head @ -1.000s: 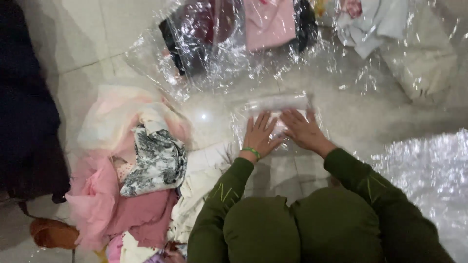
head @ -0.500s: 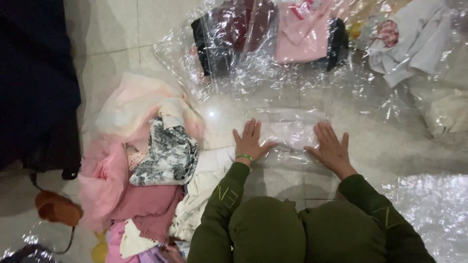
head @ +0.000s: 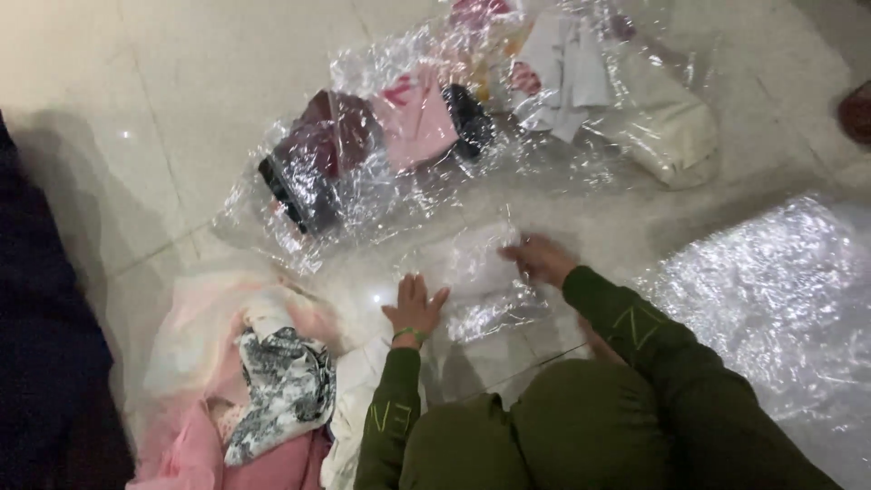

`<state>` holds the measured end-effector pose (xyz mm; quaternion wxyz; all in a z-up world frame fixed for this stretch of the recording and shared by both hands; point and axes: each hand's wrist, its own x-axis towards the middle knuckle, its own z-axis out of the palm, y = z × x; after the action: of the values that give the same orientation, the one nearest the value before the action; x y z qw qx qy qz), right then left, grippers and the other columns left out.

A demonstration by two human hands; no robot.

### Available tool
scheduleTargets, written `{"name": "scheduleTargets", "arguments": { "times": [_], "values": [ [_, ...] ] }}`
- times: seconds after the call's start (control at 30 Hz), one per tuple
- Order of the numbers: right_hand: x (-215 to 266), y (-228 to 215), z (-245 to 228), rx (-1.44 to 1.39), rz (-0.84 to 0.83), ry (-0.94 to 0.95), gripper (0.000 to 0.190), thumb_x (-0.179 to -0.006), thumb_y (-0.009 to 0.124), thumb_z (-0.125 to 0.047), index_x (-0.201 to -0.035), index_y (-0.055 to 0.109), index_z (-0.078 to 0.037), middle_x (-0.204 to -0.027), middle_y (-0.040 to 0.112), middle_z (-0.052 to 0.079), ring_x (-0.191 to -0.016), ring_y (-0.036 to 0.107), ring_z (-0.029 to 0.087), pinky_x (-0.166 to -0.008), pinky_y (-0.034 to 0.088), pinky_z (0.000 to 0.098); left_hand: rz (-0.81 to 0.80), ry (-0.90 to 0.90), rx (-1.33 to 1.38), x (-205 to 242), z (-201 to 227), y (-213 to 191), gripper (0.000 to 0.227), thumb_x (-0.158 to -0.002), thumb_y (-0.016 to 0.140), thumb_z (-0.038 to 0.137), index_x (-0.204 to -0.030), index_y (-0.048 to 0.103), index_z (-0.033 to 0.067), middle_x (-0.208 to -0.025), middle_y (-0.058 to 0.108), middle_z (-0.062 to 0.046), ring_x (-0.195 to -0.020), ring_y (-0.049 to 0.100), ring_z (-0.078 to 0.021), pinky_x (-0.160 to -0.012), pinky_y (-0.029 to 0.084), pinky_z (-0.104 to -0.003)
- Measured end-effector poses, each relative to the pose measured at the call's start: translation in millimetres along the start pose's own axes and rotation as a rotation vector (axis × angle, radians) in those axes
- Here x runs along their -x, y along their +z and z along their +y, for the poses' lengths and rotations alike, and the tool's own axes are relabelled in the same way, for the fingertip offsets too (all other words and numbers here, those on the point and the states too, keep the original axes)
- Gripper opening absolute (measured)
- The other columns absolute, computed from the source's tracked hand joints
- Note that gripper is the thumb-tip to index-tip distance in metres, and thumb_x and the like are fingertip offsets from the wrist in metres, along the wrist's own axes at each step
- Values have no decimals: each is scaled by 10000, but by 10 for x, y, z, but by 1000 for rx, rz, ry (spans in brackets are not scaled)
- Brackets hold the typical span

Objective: Folding various items of clothing and placing them into individual clear plastic bags on the floor.

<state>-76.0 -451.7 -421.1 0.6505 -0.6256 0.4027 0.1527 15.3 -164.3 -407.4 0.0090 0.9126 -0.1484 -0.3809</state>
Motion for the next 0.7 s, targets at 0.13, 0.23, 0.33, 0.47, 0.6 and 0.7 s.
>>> {"name": "scheduleTargets", "arguments": {
  "times": [0.13,0.23,0.33,0.47,0.6,0.7],
  "values": [
    [-79,104,357,-252,-28,-93,257,-745,815,-52,-634,620,73,-476,515,173,-383,537,246,-350,362,328,30,-16,-21,54,-86,248,906,-937,58,874,-1646,91,311,-1729,35,69,-1587,0,-107,-1213,10,-682],
    [337,4,112,-34,-21,-161,146,-771,756,-120,-801,746,22,-612,529,137,-514,519,207,-407,400,340,-23,-34,-48,134,-100,508,696,-1060,96,652,-1651,-2,298,-1724,-55,95,-1567,-53,-51,-1227,8,-657],
    [898,-356,-338,243,-34,-278,294,-801,766,-297,-965,811,-57,-837,730,187,-793,680,293,-651,547,460,53,-45,97,271,-88,722,795,-1000,40,762,-1644,95,300,-1726,15,103,-1579,-9,-60,-1259,-15,-620],
    [1848,-906,-1457,296,104,-884,259,-869,677,122,-1126,710,112,-920,692,197,-756,592,270,-647,487,408,281,194,425,292,-205,1032,781,-990,354,645,-1535,402,89,-1589,414,-119,-1481,367,-253,-1216,216,-456],
    [2267,-933,-2138,830,622,-1559,109,-1269,673,249,-1253,780,251,-1162,721,313,-872,532,337,-829,461,451,122,359,921,587,-145,1145,586,-901,641,389,-1394,597,76,-1314,675,-129,-1052,689,-254,-907,551,-348],
    [1522,-719,-2405,903,667,-1745,397,-1048,782,327,-1425,805,202,-1341,730,287,-1121,693,379,-948,583,431,265,666,758,762,-120,1101,499,-979,533,432,-852,703,-19,-1396,648,-134,-1238,633,-337,-988,500,-378]
  ]
}}
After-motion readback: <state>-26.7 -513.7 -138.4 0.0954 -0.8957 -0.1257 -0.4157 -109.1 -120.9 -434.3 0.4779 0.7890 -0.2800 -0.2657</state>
